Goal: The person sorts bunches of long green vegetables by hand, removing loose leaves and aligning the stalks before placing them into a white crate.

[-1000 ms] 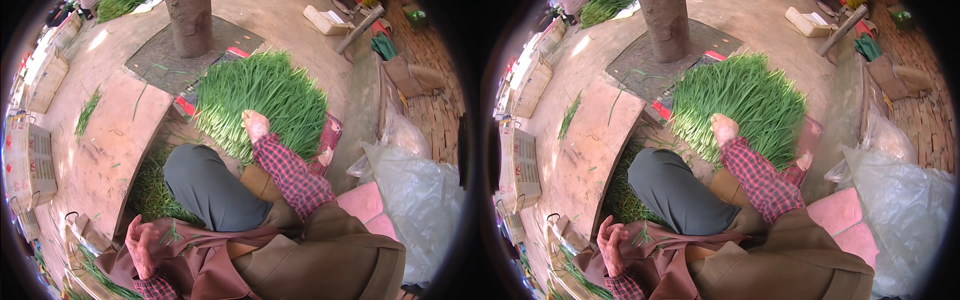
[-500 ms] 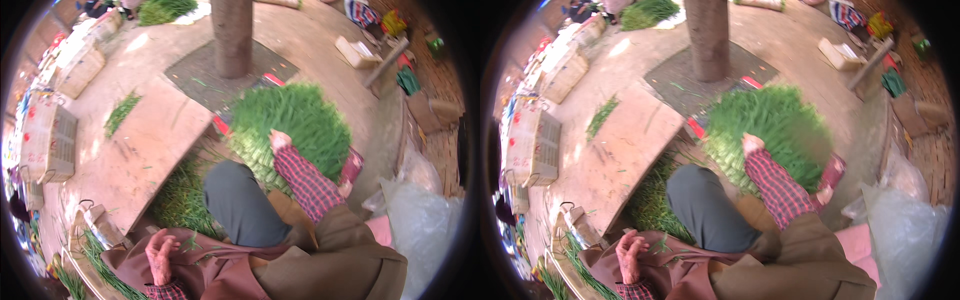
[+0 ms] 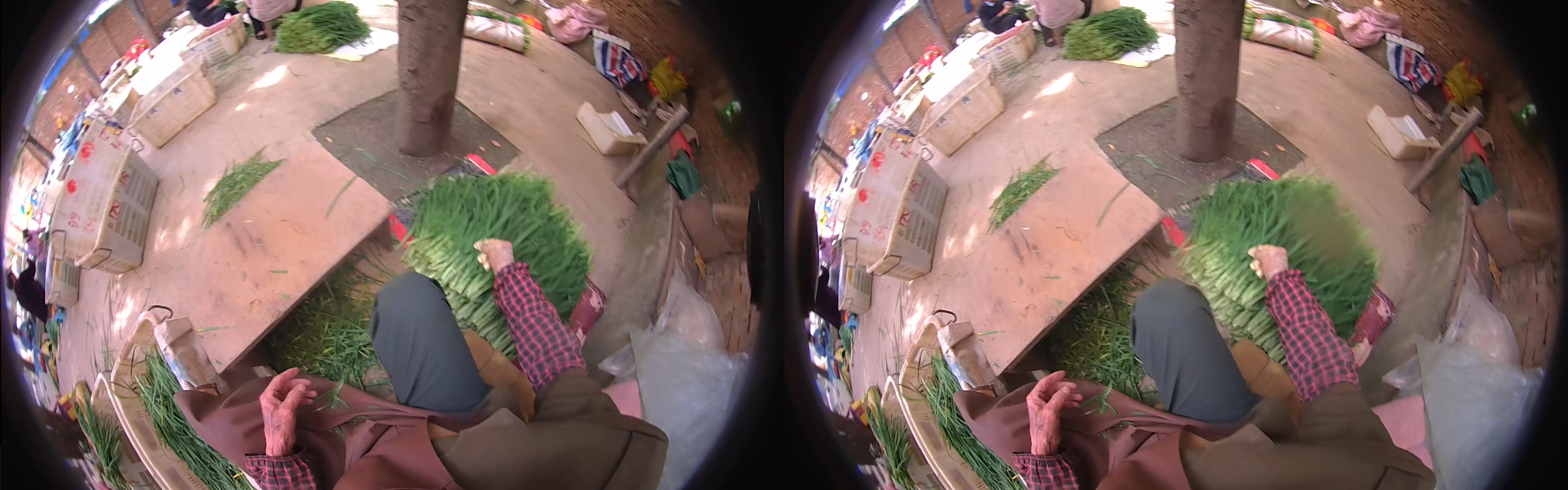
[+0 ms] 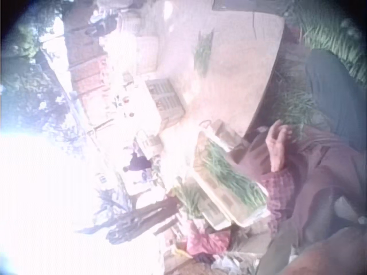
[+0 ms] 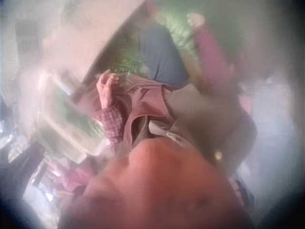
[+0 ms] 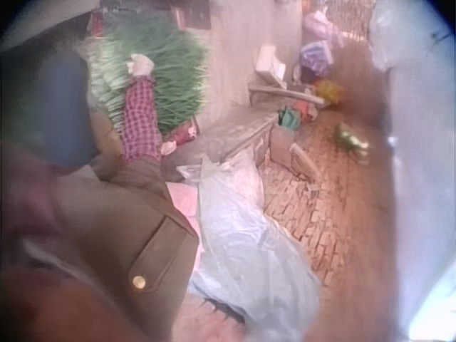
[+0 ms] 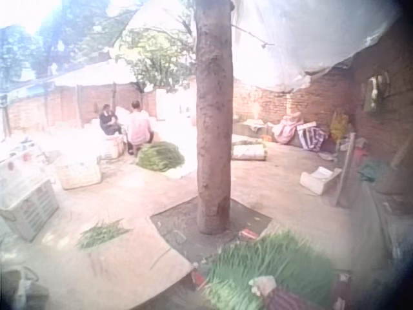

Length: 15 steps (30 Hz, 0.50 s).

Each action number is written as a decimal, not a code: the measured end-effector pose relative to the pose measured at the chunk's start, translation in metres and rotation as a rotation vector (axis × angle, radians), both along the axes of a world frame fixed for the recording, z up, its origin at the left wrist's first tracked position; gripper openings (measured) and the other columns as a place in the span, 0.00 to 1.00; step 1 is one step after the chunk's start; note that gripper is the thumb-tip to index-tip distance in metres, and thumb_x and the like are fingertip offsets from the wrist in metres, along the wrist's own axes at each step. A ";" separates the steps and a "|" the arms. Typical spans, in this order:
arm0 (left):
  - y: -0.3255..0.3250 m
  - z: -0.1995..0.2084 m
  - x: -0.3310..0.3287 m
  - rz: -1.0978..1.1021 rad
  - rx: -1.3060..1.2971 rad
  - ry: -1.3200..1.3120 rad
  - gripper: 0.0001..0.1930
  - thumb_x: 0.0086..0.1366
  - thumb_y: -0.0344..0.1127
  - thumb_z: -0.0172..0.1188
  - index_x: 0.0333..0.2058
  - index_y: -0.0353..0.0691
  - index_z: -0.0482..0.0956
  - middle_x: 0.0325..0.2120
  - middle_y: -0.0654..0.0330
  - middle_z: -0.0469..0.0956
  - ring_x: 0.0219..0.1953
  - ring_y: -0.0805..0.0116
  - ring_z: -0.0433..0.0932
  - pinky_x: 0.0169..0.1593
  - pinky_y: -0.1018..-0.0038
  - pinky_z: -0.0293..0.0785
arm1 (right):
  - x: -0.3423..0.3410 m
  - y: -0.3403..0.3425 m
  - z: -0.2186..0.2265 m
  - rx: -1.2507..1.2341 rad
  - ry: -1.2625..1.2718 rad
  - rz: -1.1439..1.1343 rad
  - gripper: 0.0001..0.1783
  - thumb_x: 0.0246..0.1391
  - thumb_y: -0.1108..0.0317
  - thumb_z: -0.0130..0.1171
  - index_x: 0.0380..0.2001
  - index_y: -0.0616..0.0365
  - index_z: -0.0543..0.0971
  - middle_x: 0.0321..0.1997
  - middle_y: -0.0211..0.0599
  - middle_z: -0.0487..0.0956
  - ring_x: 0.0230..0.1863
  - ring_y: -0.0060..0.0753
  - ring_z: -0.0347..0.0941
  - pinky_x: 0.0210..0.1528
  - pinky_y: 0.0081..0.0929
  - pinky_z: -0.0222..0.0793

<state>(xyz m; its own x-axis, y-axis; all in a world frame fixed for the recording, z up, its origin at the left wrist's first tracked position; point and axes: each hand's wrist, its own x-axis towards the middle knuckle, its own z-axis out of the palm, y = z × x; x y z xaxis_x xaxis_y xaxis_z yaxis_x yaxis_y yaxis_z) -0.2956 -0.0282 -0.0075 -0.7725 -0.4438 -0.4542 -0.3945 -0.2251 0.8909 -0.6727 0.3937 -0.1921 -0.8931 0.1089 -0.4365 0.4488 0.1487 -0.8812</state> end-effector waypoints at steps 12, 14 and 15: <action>0.005 -0.006 -0.004 -0.022 -0.025 0.025 0.19 0.63 0.29 0.62 0.52 0.31 0.74 0.34 0.56 0.82 0.30 0.69 0.81 0.34 0.78 0.78 | 0.034 0.033 0.086 -0.442 0.144 -0.100 0.16 0.58 0.74 0.53 0.45 0.75 0.78 0.17 0.30 0.73 0.11 0.22 0.60 0.15 0.22 0.58; 0.003 -0.005 -0.003 -0.019 -0.034 0.024 0.19 0.63 0.30 0.62 0.52 0.31 0.74 0.34 0.56 0.82 0.29 0.69 0.81 0.34 0.78 0.78 | 0.035 0.028 0.094 -0.390 0.170 -0.050 0.15 0.59 0.72 0.53 0.44 0.72 0.79 0.18 0.32 0.76 0.12 0.22 0.64 0.15 0.23 0.60; 0.002 -0.005 -0.002 -0.012 -0.041 0.020 0.19 0.63 0.30 0.62 0.52 0.31 0.74 0.34 0.56 0.82 0.29 0.69 0.81 0.34 0.78 0.78 | 0.035 0.022 0.096 -0.235 0.165 -0.014 0.14 0.60 0.71 0.53 0.44 0.70 0.80 0.19 0.32 0.77 0.13 0.23 0.66 0.15 0.23 0.61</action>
<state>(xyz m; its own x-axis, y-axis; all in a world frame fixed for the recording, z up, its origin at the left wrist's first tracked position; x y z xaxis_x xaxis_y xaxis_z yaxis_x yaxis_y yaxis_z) -0.2972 -0.0263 -0.0122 -0.7868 -0.4518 -0.4205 -0.3792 -0.1838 0.9069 -0.6378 0.4159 -0.0961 -0.9533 0.0348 -0.3000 0.2970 -0.0736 -0.9520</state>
